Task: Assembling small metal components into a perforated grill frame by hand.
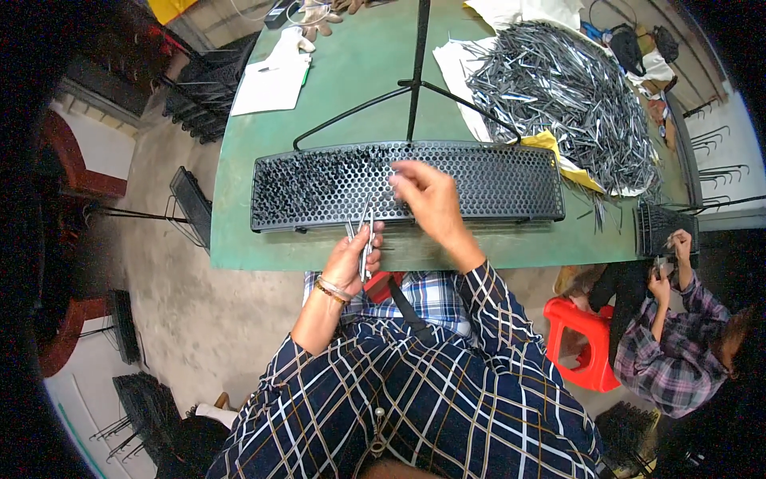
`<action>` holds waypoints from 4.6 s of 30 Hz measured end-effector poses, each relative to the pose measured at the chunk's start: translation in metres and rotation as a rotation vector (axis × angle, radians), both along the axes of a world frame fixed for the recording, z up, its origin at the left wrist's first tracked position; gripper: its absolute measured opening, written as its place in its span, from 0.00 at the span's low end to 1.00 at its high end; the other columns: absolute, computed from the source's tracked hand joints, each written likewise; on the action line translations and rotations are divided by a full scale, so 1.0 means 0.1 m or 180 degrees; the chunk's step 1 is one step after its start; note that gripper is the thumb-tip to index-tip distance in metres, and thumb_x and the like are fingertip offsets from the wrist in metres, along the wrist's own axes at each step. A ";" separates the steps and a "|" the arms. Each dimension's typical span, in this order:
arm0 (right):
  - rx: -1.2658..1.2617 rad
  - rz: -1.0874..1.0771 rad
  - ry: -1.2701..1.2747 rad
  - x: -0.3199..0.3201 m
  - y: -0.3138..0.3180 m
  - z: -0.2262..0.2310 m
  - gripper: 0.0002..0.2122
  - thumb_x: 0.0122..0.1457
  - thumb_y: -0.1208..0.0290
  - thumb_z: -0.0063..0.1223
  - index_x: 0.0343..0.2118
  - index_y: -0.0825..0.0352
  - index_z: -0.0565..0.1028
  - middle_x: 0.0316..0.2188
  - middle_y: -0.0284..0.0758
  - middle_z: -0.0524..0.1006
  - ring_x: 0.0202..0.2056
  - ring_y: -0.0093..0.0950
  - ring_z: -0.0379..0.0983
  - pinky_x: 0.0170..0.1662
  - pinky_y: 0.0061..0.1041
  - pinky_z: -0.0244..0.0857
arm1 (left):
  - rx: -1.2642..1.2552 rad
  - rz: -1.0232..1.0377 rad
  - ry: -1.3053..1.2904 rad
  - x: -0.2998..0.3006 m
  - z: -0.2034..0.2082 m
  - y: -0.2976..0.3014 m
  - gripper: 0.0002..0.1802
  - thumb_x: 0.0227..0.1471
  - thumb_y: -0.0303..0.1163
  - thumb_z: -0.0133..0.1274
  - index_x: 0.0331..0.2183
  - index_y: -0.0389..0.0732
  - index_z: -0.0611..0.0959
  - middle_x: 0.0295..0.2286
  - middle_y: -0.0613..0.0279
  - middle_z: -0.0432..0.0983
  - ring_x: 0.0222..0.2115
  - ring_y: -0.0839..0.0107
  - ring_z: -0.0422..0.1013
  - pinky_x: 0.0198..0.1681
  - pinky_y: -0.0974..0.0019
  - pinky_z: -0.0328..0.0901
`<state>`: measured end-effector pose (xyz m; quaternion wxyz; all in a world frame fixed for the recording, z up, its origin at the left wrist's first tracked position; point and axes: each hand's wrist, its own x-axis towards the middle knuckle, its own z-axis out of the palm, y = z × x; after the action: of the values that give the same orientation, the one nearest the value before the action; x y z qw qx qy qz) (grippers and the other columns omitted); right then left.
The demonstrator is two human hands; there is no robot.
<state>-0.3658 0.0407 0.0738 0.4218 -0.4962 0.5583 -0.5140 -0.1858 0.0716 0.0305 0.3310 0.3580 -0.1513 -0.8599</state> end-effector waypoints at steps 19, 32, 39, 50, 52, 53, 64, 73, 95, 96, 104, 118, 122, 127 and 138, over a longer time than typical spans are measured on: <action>-0.1633 0.0384 0.2085 -0.04 -0.65 -0.12 0.08 0.54 0.77 0.51 0.37 0.70 0.74 0.30 0.41 0.75 0.30 0.41 0.72 0.33 0.30 0.67 | 0.0248 0.0031 -0.0314 0.01 0.03 -0.04 0.18 0.58 0.45 0.42 0.39 0.41 0.74 0.21 0.67 0.65 0.13 0.80 0.57 0.13 0.77 0.52; 0.0451 0.1043 -0.0440 0.00 -0.18 0.12 0.11 0.58 0.70 0.52 0.40 0.70 0.76 0.29 0.29 0.77 0.27 0.15 0.69 0.30 0.14 0.65 | -0.0617 -0.0090 -0.0628 -0.10 0.27 0.04 0.17 0.60 0.43 0.39 0.38 0.39 0.74 0.19 0.70 0.65 0.13 0.84 0.57 0.13 0.81 0.51; -0.0140 0.0167 -0.0275 -0.11 -0.18 0.08 0.08 0.55 0.74 0.54 0.36 0.72 0.77 0.27 0.30 0.77 0.27 0.16 0.71 0.31 0.15 0.66 | -0.0463 -0.0144 -0.0571 -0.19 0.25 0.06 0.18 0.60 0.43 0.40 0.39 0.39 0.74 0.20 0.69 0.65 0.13 0.84 0.56 0.14 0.80 0.51; -0.1941 -0.0920 0.1651 -0.17 -0.66 -0.05 0.05 0.51 0.78 0.55 0.32 0.70 0.77 0.28 0.38 0.77 0.28 0.29 0.75 0.31 0.23 0.66 | 0.0090 -0.0223 -0.0414 -0.16 0.06 0.04 0.20 0.59 0.44 0.41 0.43 0.38 0.71 0.21 0.68 0.65 0.15 0.81 0.58 0.16 0.78 0.54; -0.1845 -0.0858 0.1667 -0.14 -0.69 -0.13 0.05 0.51 0.78 0.55 0.32 0.70 0.77 0.28 0.38 0.77 0.29 0.32 0.75 0.32 0.24 0.67 | 0.0064 -0.0287 -0.0610 -0.14 0.06 0.03 0.20 0.59 0.44 0.41 0.43 0.38 0.72 0.22 0.67 0.66 0.16 0.82 0.58 0.17 0.78 0.55; -0.1984 -0.0846 0.1801 -0.14 -0.69 -0.16 0.05 0.51 0.78 0.54 0.32 0.69 0.77 0.29 0.38 0.77 0.30 0.32 0.75 0.32 0.25 0.67 | 0.0069 -0.0281 -0.0608 -0.13 0.05 0.03 0.20 0.59 0.44 0.41 0.43 0.38 0.72 0.22 0.67 0.66 0.16 0.82 0.58 0.17 0.78 0.55; -0.2138 -0.0622 0.2345 -0.14 -0.68 -0.26 0.05 0.50 0.78 0.55 0.31 0.69 0.76 0.30 0.38 0.77 0.32 0.35 0.74 0.35 0.27 0.69 | -0.0052 -0.0214 -0.0365 -0.13 0.05 0.03 0.15 0.59 0.36 0.43 0.43 0.36 0.72 0.25 0.65 0.69 0.19 0.81 0.63 0.18 0.79 0.59; -0.0892 -0.0886 0.2102 -0.08 -0.48 -0.19 0.09 0.51 0.68 0.57 0.29 0.69 0.78 0.26 0.40 0.77 0.27 0.36 0.74 0.30 0.31 0.67 | -0.0145 -0.0288 -0.0334 -0.07 0.03 0.03 0.14 0.58 0.34 0.44 0.43 0.37 0.72 0.26 0.66 0.70 0.19 0.82 0.64 0.18 0.79 0.60; -0.1540 -0.0578 0.2035 -0.02 -0.51 -0.22 0.03 0.49 0.74 0.55 0.26 0.68 0.76 0.24 0.39 0.75 0.25 0.38 0.73 0.28 0.30 0.67 | -0.0147 -0.0241 -0.0415 -0.07 0.00 0.01 0.09 0.55 0.31 0.48 0.37 0.37 0.74 0.26 0.65 0.72 0.20 0.82 0.65 0.18 0.79 0.61; -0.1595 -0.0558 0.2117 -0.02 -0.51 -0.22 0.04 0.49 0.74 0.55 0.27 0.68 0.76 0.24 0.38 0.75 0.25 0.37 0.73 0.28 0.31 0.67 | -0.0159 -0.0239 -0.0410 -0.08 0.01 0.02 0.09 0.55 0.31 0.48 0.37 0.37 0.74 0.26 0.65 0.72 0.20 0.82 0.65 0.18 0.79 0.61; -0.1319 -0.0284 0.2452 -0.07 -0.48 -0.25 0.06 0.51 0.72 0.54 0.28 0.69 0.76 0.24 0.39 0.74 0.26 0.39 0.73 0.30 0.32 0.67 | -0.0244 -0.0245 -0.0444 -0.10 0.04 0.03 0.10 0.55 0.30 0.49 0.38 0.37 0.74 0.27 0.65 0.72 0.21 0.83 0.64 0.18 0.79 0.60; 0.0150 0.0192 -0.0228 -0.14 -0.17 0.02 0.08 0.55 0.70 0.55 0.32 0.70 0.78 0.22 0.27 0.76 0.20 0.13 0.66 0.22 0.13 0.61 | -0.0485 0.0018 -0.0427 -0.17 0.14 0.02 0.12 0.55 0.32 0.50 0.39 0.36 0.75 0.32 0.59 0.75 0.22 0.82 0.65 0.22 0.79 0.61; -0.0676 -0.0639 0.0545 -0.22 -0.48 -0.07 0.08 0.54 0.71 0.55 0.33 0.70 0.78 0.24 0.28 0.77 0.19 0.13 0.65 0.22 0.14 0.60 | -0.0292 -0.0151 -0.0421 -0.18 0.10 0.01 0.13 0.54 0.31 0.50 0.40 0.34 0.75 0.31 0.59 0.74 0.23 0.81 0.65 0.22 0.78 0.61; -0.1334 -0.0731 0.1091 -0.08 -0.62 -0.11 0.05 0.53 0.74 0.54 0.30 0.70 0.77 0.26 0.38 0.77 0.25 0.28 0.73 0.28 0.23 0.65 | -0.0360 -0.0299 -0.0378 -0.14 0.06 0.00 0.13 0.54 0.29 0.50 0.41 0.33 0.74 0.31 0.61 0.73 0.25 0.81 0.65 0.24 0.78 0.62; -0.1830 -0.0713 0.1809 -0.06 -0.67 -0.25 0.04 0.51 0.76 0.56 0.30 0.69 0.77 0.28 0.37 0.78 0.29 0.32 0.75 0.31 0.26 0.68 | 0.0017 -0.0422 -0.0264 -0.15 0.19 0.04 0.14 0.56 0.33 0.48 0.43 0.38 0.73 0.28 0.64 0.73 0.26 0.77 0.70 0.28 0.73 0.70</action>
<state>-0.3719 -0.0267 0.0492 0.0369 -0.6520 0.5368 -0.5342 -0.2006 0.0756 0.0496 0.2657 0.3835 -0.1860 -0.8647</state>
